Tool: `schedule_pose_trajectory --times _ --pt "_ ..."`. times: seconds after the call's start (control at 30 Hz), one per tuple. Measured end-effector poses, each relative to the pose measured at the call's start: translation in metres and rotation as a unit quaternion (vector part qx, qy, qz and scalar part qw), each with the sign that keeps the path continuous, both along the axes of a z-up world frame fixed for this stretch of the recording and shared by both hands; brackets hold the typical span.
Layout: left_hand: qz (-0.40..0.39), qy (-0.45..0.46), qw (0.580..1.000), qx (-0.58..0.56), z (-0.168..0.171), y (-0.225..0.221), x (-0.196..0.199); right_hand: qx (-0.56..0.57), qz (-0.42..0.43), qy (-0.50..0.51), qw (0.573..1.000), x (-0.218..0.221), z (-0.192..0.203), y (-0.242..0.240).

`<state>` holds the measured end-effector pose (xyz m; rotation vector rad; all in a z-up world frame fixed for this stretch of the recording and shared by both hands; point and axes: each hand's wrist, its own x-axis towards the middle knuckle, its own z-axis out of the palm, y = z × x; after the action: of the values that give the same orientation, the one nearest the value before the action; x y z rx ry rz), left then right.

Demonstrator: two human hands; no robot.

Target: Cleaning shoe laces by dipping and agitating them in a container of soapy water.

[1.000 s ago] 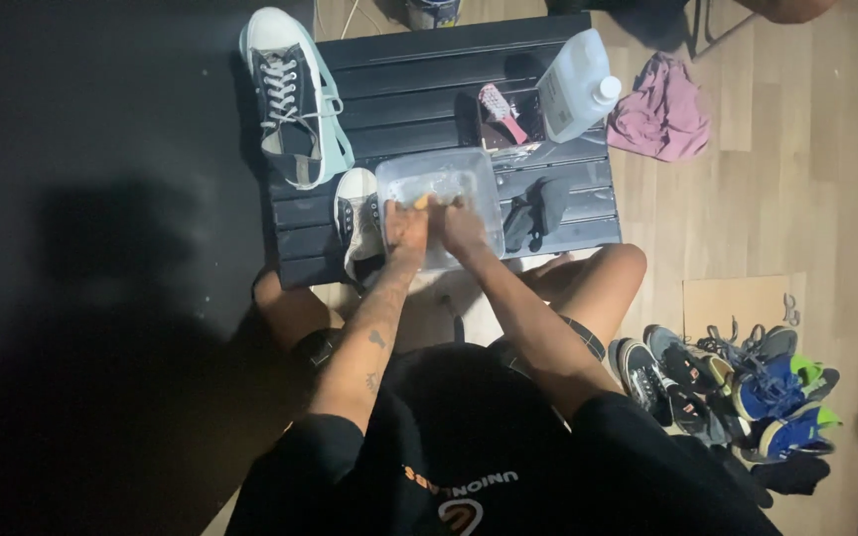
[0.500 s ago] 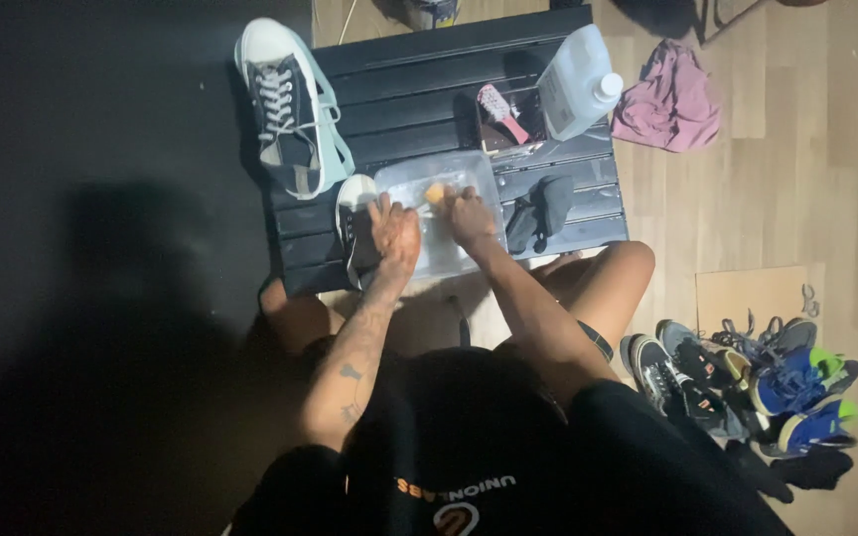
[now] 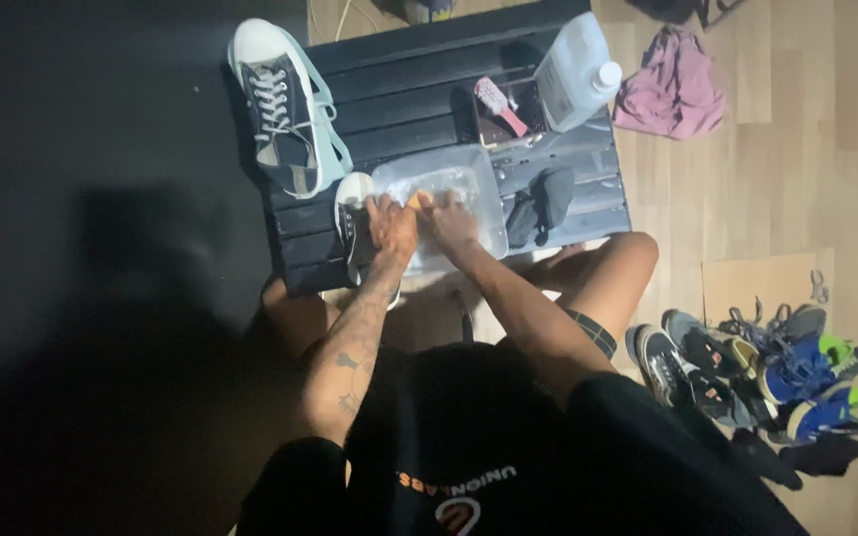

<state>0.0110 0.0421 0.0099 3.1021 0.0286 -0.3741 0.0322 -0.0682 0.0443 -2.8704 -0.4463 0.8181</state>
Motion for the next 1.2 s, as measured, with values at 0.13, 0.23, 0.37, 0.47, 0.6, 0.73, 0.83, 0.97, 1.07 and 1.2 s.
schedule_pose_trajectory --times 0.13,0.23,0.37,0.47,0.6,0.73,0.83,0.97,1.07,1.2 --pt "0.033 -0.269 0.950 0.157 0.008 -0.008 -0.026 -0.061 0.039 -0.091 0.993 -0.008 -0.001 -0.006" --pt "0.049 -0.038 0.997 -0.052 -0.018 0.004 -0.016 -0.004 -0.022 -0.024 0.999 -0.008 0.029 -0.002" --pt "0.062 -0.047 0.995 -0.059 0.002 0.000 -0.040 -0.014 -0.028 -0.023 0.999 0.005 -0.054 -0.014" --pt "0.088 -0.065 0.992 -0.065 0.016 0.000 -0.049 0.057 -0.082 -0.034 0.994 0.012 -0.077 -0.024" --pt "0.072 -0.142 0.982 -0.098 -0.023 0.004 -0.039 0.067 -0.122 -0.069 0.988 0.016 -0.040 -0.028" --pt "0.043 -0.117 0.991 -0.055 -0.040 -0.010 -0.018 0.079 -0.188 -0.129 0.971 -0.005 -0.010 -0.025" --pt "0.004 -0.024 1.000 -0.012 -0.035 -0.025 -0.013 0.209 -0.201 -0.070 0.955 -0.012 0.015 -0.027" --pt "0.104 0.021 0.994 -0.026 -0.107 -0.037 -0.015 0.116 -0.102 -0.046 0.987 -0.014 -0.036 -0.024" --pt "0.056 0.019 0.937 0.345 -0.185 -0.038 0.000 0.010 -0.020 -0.055 0.998 -0.011 -0.047 -0.019" --pt "0.253 0.187 0.922 -0.224 -0.195 -0.009 0.011 -0.067 0.044 -0.084 0.993 -0.009 -0.018 -0.019"
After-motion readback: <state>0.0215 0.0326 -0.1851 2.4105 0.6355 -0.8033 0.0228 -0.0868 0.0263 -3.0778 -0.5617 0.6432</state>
